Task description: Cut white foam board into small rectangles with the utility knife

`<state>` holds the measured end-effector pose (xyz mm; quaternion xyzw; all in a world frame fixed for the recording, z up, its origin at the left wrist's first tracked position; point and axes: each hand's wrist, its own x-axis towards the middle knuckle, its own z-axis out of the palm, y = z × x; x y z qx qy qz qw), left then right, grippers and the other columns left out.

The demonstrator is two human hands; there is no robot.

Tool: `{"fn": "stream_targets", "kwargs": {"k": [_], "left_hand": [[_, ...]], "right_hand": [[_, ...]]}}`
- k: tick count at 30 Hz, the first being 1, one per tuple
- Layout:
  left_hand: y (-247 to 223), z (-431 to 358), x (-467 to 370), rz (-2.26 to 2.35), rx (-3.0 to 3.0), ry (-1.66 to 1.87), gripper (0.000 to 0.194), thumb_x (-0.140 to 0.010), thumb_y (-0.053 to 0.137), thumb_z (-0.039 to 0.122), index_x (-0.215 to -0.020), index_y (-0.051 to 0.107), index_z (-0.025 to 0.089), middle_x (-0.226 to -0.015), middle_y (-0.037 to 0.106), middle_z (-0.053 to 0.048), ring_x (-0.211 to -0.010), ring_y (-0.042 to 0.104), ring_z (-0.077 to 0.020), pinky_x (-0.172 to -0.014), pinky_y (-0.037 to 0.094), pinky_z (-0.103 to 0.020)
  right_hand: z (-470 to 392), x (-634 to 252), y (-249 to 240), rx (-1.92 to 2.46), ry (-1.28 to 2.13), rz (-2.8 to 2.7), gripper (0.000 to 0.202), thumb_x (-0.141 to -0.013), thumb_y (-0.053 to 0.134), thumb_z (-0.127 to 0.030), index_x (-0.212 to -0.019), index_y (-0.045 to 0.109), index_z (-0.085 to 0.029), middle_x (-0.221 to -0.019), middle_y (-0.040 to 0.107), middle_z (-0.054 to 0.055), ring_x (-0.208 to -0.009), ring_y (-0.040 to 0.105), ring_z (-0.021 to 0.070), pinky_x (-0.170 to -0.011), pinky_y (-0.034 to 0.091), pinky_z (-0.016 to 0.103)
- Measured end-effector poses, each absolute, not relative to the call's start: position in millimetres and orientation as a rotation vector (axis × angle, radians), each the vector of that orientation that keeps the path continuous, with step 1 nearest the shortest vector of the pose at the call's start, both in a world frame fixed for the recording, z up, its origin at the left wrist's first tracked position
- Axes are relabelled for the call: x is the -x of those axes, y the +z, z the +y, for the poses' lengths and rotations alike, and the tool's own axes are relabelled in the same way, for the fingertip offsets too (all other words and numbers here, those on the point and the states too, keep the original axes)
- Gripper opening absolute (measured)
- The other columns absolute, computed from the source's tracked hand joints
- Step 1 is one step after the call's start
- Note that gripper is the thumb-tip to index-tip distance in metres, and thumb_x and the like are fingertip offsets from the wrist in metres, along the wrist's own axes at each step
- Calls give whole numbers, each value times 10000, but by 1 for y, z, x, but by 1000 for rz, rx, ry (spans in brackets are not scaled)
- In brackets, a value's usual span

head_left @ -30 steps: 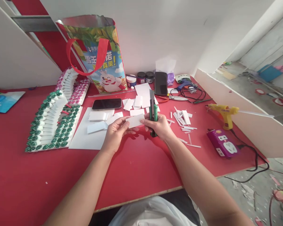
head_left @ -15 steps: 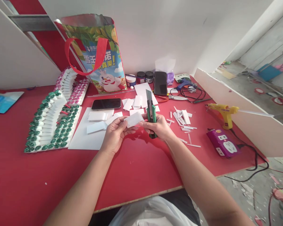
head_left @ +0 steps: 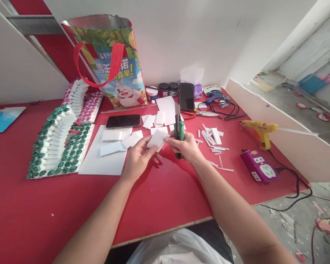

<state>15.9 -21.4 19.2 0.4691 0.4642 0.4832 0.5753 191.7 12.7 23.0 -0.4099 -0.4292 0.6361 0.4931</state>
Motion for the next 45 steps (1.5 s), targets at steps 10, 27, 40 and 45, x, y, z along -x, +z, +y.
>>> {"fn": "stream_targets", "kwargs": {"k": [10, 27, 40, 45], "left_hand": [[15, -20, -18, 1061, -988, 1110, 288, -815, 763, 443, -905, 716, 173, -800, 711, -44, -702, 733, -243, -586, 588, -321], [23, -8, 15, 899, -731, 1292, 298, -676, 866, 328, -861, 667, 207, -511, 567, 58, -399, 502, -84, -361, 395, -169], [26, -26, -5, 1004, -1295, 755, 323, -927, 632, 475, -1087, 591, 197, -671, 601, 30, -534, 608, -121, -510, 484, -228], [23, -26, -12, 1063, -1284, 852, 347, -961, 514, 556, -1005, 476, 214, -680, 611, 34, -425, 569, -112, -398, 376, -206]], "right_hand": [[9, -189, 26, 1069, 1456, -1119, 346, -709, 817, -437, -749, 577, -192, -485, 473, -71, -406, 422, 81, -427, 281, 241], [13, -211, 40, 1093, 1517, -1442, 233, -644, 849, -341, -745, 769, -146, -655, 635, -3, -587, 501, 107, -532, 353, 248], [11, -202, 34, 1129, 1541, -1413, 299, -659, 836, -412, -704, 726, -137, -599, 603, -6, -546, 496, 107, -512, 377, 247], [9, -195, 32, 1161, 1509, -1279, 417, -696, 806, -537, -737, 696, -137, -587, 557, -18, -526, 452, 89, -484, 343, 233]]}}
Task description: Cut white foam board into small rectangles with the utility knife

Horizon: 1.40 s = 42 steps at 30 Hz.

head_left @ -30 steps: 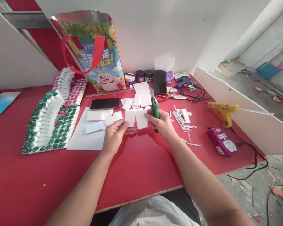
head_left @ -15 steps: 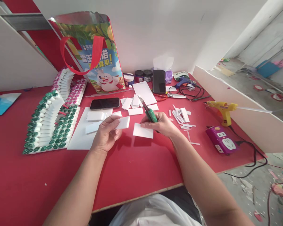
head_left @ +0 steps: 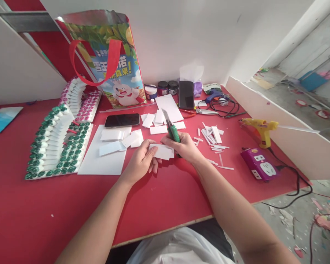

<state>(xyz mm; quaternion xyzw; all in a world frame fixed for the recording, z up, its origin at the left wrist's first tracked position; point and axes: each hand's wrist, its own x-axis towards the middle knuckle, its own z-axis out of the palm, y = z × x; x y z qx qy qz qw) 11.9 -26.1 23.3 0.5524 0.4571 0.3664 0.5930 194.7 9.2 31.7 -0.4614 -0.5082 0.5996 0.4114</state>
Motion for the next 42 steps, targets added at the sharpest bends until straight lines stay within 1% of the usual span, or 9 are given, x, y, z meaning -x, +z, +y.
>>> {"fn": "stream_targets", "kwargs": {"k": [5, 11, 17, 21, 25, 28, 31, 36, 42], "left_hand": [[23, -22, -6, 1195, -1268, 1053, 314, -970, 510, 539, -998, 492, 226, -628, 501, 78, -453, 452, -70, -457, 379, -180], [18, -21, -5, 1198, -1209, 1046, 336, -942, 542, 582, -988, 527, 249, -704, 438, 67, -564, 426, -80, -509, 411, -159], [16, -23, -11, 1222, -1152, 1058, 370, -949, 522, 592, -1100, 567, 258, -729, 469, 51, -622, 462, -97, -621, 475, -190], [16, -21, -12, 1246, -1162, 1114, 345, -934, 555, 574, -967, 552, 231, -719, 462, 46, -612, 428, -102, -588, 440, -187], [13, -18, -8, 1289, -1247, 1157, 320, -962, 524, 551, -948, 521, 231, -701, 421, 47, -596, 395, -111, -560, 401, -202], [10, -19, -6, 1362, -1314, 1169, 297, -976, 513, 534, -992, 528, 238, -699, 401, 48, -601, 377, -118, -588, 402, -223], [13, -20, -7, 1260, -1277, 1183, 321, -965, 535, 546, -1014, 554, 230, -695, 406, 46, -595, 384, -114, -572, 381, -229], [22, -19, -6, 906, -1021, 1146, 456, -910, 578, 618, -825, 593, 170, -664, 523, 5, -527, 431, -96, -490, 311, -242], [24, -18, -8, 875, -872, 1167, 449, -809, 756, 519, -637, 561, 154, -568, 520, 21, -474, 415, -64, -469, 297, -225]], "right_hand": [[13, -199, 33, 1155, 1513, -1079, 487, -713, 788, -598, -776, 683, -127, -559, 436, -54, -479, 313, 54, -429, 230, 224], [10, -196, 35, 1073, 1689, -1105, 440, -655, 859, -508, -791, 659, -141, -552, 450, -60, -467, 313, 44, -443, 213, 216], [8, -192, 33, 1077, 1580, -1162, 381, -696, 809, -474, -672, 622, -142, -560, 528, -27, -455, 373, 54, -442, 245, 229], [7, -190, 34, 1071, 1585, -1156, 367, -732, 792, -457, -668, 611, -144, -561, 528, -26, -466, 376, 56, -448, 259, 228], [7, -188, 34, 1078, 1714, -1115, 416, -630, 874, -455, -713, 599, -153, -526, 461, -66, -452, 330, 47, -434, 229, 218], [7, -186, 31, 1136, 1733, -1122, 466, -533, 932, -390, -658, 540, -172, -477, 395, -94, -437, 307, 42, -421, 212, 216], [9, -188, 30, 1145, 1727, -1119, 491, -542, 929, -367, -617, 478, -188, -465, 383, -93, -431, 302, 41, -420, 204, 220], [14, -199, 32, 1066, 1758, -1103, 511, -554, 927, -319, -611, 434, -198, -497, 356, -99, -449, 266, 32, -434, 182, 221], [12, -201, 32, 1050, 1773, -1148, 498, -565, 919, -348, -601, 450, -188, -517, 351, -93, -467, 265, 37, -447, 176, 228]]}}
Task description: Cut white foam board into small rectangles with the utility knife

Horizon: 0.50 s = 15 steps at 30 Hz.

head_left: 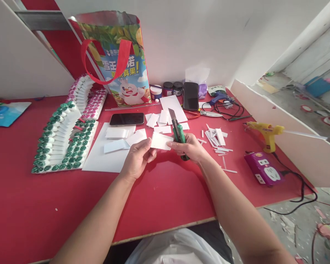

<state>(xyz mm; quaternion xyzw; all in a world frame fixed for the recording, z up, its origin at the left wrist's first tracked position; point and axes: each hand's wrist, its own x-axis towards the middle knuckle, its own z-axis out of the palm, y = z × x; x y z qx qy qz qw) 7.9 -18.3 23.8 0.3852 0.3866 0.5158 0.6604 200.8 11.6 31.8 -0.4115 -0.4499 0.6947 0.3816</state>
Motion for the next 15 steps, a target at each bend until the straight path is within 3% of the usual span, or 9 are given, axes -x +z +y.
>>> {"fn": "stream_targets", "kwargs": {"k": [5, 8, 10, 15], "left_hand": [[23, -18, -8, 844, -858, 1170, 428, -816, 754, 487, -615, 586, 149, -533, 494, 22, -460, 397, -59, -439, 275, -217], [22, -18, -4, 845, -883, 1141, 307, -853, 715, 465, -938, 722, 170, -519, 475, 38, -460, 394, -75, -420, 269, -209], [22, -18, -2, 851, -909, 1104, 400, -863, 703, 452, -1171, 692, 197, -527, 481, 43, -465, 410, -91, -410, 286, -209], [20, -18, -1, 816, -948, 1048, 395, -900, 656, 458, -1220, 637, 227, -522, 522, 47, -399, 416, -91, -390, 325, -212]], "right_hand": [[10, -199, 34, 1061, 1770, -1156, 486, -562, 918, -359, -617, 466, -188, -517, 371, -91, -469, 282, 41, -450, 186, 228], [10, -198, 35, 1056, 1806, -1151, 470, -570, 915, -342, -630, 475, -190, -514, 387, -87, -463, 303, 44, -446, 195, 226], [11, -198, 34, 1046, 1843, -1128, 469, -572, 916, -323, -629, 468, -192, -505, 382, -89, -457, 301, 43, -442, 195, 221], [12, -198, 30, 1058, 1968, -1026, 465, -559, 924, -297, -627, 479, -180, -500, 366, -92, -452, 270, 28, -433, 180, 198]]}}
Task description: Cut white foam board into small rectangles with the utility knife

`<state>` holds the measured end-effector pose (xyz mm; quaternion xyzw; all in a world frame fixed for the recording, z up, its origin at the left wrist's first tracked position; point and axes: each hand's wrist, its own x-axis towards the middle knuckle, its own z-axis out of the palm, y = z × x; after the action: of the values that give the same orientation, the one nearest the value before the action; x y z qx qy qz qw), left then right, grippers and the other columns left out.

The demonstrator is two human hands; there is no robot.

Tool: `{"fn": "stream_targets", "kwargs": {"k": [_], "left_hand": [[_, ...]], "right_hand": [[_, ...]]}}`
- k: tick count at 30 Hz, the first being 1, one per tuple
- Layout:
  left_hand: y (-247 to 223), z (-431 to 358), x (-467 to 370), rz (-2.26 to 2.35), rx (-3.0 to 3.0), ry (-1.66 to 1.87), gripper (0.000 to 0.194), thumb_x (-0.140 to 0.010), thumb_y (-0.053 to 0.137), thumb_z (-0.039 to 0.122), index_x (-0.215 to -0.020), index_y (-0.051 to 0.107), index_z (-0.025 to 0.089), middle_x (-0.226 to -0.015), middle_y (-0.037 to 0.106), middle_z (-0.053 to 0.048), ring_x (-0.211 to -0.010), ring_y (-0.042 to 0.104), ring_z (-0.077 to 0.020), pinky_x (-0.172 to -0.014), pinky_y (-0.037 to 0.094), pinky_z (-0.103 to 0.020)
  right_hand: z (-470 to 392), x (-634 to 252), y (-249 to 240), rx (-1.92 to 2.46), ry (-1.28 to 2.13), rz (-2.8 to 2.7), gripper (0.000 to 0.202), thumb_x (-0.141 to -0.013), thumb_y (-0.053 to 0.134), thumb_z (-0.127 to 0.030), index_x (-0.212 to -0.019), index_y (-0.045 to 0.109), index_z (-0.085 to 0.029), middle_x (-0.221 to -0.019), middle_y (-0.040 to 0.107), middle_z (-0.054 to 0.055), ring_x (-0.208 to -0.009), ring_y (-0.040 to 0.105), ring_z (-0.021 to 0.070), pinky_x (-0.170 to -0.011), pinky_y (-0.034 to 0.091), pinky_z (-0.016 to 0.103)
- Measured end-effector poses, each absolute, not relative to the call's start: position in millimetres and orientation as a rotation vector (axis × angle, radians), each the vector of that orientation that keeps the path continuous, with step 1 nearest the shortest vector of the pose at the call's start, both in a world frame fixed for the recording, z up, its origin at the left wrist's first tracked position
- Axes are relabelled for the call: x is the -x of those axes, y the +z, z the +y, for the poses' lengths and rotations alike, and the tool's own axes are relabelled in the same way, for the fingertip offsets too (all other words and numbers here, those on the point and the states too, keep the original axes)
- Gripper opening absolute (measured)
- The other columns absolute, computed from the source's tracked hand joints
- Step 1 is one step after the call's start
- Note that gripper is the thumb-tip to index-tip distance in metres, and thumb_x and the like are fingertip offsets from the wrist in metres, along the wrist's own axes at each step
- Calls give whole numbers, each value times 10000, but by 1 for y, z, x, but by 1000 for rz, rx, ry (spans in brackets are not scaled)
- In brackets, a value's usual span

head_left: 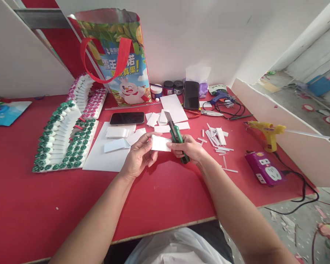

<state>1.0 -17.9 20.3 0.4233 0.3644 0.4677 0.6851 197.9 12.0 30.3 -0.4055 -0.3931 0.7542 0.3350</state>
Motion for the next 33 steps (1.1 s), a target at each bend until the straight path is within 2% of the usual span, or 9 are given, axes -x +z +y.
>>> {"fn": "stream_targets", "kwargs": {"k": [4, 8, 14, 19, 26, 33], "left_hand": [[20, -17, -4, 754, -920, 1036, 341, -936, 605, 465, -1181, 578, 229, -541, 562, 47, -366, 445, -98, -377, 352, -206], [20, -17, -6, 729, -912, 1019, 366, -946, 588, 470, -1197, 536, 209, -569, 586, 40, -371, 483, -111, -370, 364, -206], [21, -16, -6, 717, -930, 1038, 433, -919, 627, 480, -1211, 501, 186, -609, 604, 30, -414, 543, -129, -385, 387, -212], [22, -19, -5, 805, -1076, 1066, 502, -927, 648, 421, -1330, 430, 217, -648, 626, 43, -474, 594, -128, -439, 440, -209], [16, -20, -9, 919, -1298, 1069, 324, -934, 633, 451, -1102, 544, 189, -713, 647, 20, -571, 677, -148, -532, 557, -258], [14, -18, -14, 938, -1277, 1132, 318, -940, 618, 463, -1065, 550, 180, -706, 656, 9, -561, 679, -159, -514, 570, -276]], "right_hand": [[12, -197, 29, 1093, 2062, -921, 492, -526, 944, -294, -618, 476, -173, -501, 350, -95, -455, 254, 17, -423, 173, 178], [13, -197, 31, 1114, 2100, -860, 512, -519, 952, -283, -587, 456, -174, -494, 331, -99, -452, 235, 12, -409, 175, 164], [16, -200, 30, 1145, 2120, -786, 442, -573, 904, -232, -569, 467, -163, -504, 366, -80, -443, 234, 11, -388, 186, 157], [17, -200, 31, 1184, 2149, -729, 388, -636, 844, -214, -571, 465, -165, -517, 372, -71, -438, 226, 13, -373, 188, 155], [15, -199, 34, 1206, 2158, -724, 391, -672, 813, -192, -555, 440, -174, -500, 312, -85, -436, 192, 14, -359, 180, 152], [15, -197, 33, 1184, 2146, -679, 406, -678, 813, -184, -540, 431, -168, -502, 324, -84, -432, 201, 10, -351, 184, 146]]}}
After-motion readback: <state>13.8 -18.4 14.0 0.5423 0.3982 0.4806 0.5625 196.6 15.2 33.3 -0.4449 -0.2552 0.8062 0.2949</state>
